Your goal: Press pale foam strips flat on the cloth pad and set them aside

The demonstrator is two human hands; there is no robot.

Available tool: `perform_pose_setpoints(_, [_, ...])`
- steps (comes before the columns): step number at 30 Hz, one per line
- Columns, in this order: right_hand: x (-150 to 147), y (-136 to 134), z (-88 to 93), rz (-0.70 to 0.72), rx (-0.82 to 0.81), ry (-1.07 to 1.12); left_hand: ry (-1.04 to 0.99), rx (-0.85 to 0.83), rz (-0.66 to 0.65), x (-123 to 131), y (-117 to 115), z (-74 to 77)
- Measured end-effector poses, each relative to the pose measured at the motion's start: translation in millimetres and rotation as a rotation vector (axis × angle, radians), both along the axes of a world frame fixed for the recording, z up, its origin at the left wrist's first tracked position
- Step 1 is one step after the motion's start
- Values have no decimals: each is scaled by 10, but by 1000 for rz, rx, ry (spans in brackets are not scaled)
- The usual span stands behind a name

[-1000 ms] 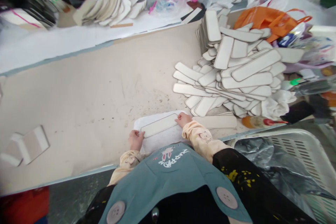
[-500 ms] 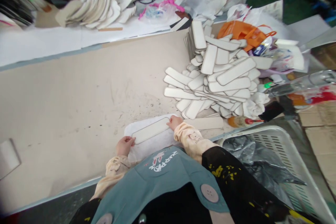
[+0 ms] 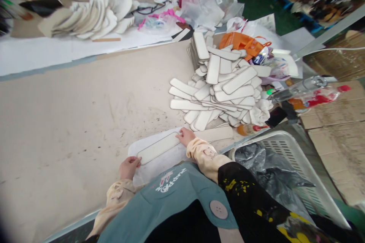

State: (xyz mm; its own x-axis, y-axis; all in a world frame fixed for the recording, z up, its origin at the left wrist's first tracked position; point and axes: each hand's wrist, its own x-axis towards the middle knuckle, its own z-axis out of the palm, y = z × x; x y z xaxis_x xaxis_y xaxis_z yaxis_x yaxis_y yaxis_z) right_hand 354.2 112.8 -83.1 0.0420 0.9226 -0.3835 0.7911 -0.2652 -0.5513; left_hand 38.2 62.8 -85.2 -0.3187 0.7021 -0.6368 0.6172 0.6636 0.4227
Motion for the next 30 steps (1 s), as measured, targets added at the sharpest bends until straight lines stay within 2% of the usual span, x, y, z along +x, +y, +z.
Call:
perform_pose_setpoints(3, [-165, -76, 41, 171, 261, 45, -7, 18, 6, -4, -13, -11])
perform_pose_setpoints(5, [-385, -142, 35, 381, 393, 86, -12, 25, 9, -11, -24, -36])
perform_pose_setpoints(8, [-765, -242, -26, 704, 431, 93, -2, 16, 5, -19, -32, -81])
perform_pose_setpoints(10, [-949, -293, -85, 819, 423, 67, 16, 7, -3, -28, -33, -109])
perform_pose_setpoints(13, [-991, -340, -175, 822, 408, 33, 24, 4, -21, -48, -33, -137])
perform_pose_setpoints(18, [-518, -381, -290, 606, 349, -89, 42, 5, -46, -40, -25, -144])
perform_pose_setpoints(22, [-190, -426, -362, 617, 347, -218, 53, 60, -1, 22, -60, -149])
perform_pose_setpoints(25, [-154, -448, -411, 628, 359, -263, 17, 160, 103, 23, -165, -132])
perform_pose_setpoints(27, [-179, -452, -437, 635, 365, -272, 25, 274, 126, 28, -272, -92])
perform_pose_setpoints(29, [-201, -455, -456, 645, 373, -271, 91, 443, 22, 112, -378, -35])
perform_pose_setpoints(30, [-206, -457, -462, 650, 378, -270, 118, 527, -91, 200, -417, -8])
